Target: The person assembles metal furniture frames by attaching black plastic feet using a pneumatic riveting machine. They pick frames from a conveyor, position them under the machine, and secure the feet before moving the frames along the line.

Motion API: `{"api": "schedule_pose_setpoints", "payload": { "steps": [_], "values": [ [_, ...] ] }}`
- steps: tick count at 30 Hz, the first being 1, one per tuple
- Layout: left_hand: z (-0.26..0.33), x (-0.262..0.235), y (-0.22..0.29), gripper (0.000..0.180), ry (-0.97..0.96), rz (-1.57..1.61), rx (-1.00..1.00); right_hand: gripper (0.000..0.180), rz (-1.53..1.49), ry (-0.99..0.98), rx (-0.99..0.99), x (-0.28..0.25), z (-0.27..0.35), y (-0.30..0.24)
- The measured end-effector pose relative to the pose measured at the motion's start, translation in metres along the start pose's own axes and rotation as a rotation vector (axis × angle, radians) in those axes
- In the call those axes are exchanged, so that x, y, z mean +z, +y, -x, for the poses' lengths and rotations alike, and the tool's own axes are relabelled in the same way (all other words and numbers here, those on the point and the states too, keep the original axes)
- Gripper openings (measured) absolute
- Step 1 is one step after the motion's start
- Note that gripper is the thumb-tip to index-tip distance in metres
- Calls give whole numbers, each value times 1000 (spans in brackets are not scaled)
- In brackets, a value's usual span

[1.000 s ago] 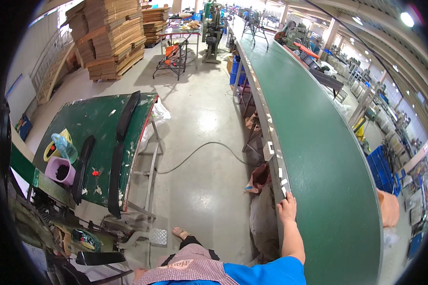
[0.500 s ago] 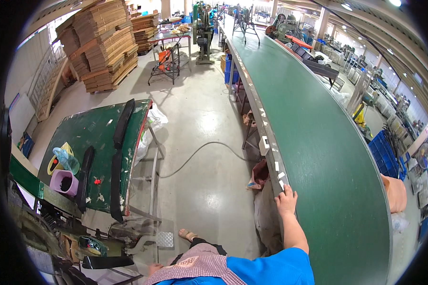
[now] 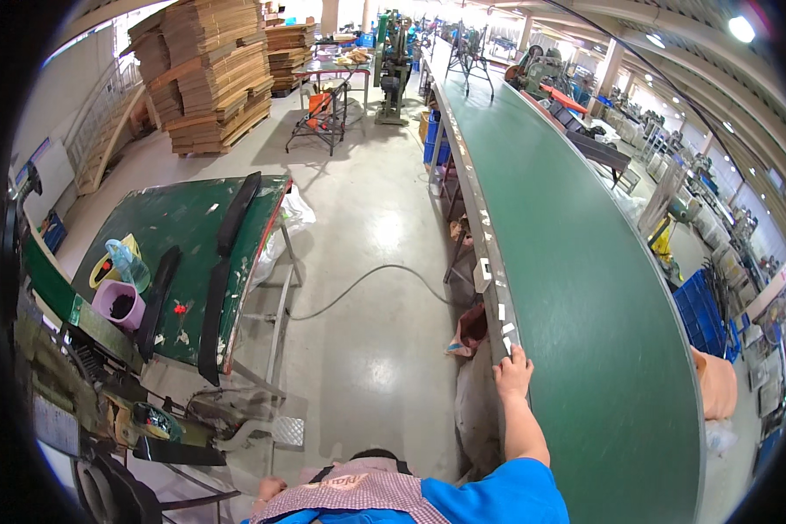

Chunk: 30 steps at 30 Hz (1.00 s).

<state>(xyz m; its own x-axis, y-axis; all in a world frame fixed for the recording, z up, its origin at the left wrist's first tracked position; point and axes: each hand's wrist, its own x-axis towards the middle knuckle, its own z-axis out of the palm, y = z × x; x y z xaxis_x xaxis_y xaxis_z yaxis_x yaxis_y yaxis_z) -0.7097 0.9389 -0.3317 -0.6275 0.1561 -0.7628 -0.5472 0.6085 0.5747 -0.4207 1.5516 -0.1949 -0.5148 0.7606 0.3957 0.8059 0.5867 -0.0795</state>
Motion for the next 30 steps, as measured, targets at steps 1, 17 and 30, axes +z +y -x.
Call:
{"api": "schedule_pose_setpoints", "payload": {
  "steps": [1, 17, 30],
  "values": [
    [-13, -3, -17, 22, 17, 97, -25, 22, -9, 0, -10, 1, -2, -2],
    [142, 24, -104, 19, 47, -93, -12, 21, -55, 73, -92, -9, 19, 11],
    [203, 43, -216, 17, 147, -340, -7, 19, -268, -45, -342, -71, 150, 32]
  ]
}}
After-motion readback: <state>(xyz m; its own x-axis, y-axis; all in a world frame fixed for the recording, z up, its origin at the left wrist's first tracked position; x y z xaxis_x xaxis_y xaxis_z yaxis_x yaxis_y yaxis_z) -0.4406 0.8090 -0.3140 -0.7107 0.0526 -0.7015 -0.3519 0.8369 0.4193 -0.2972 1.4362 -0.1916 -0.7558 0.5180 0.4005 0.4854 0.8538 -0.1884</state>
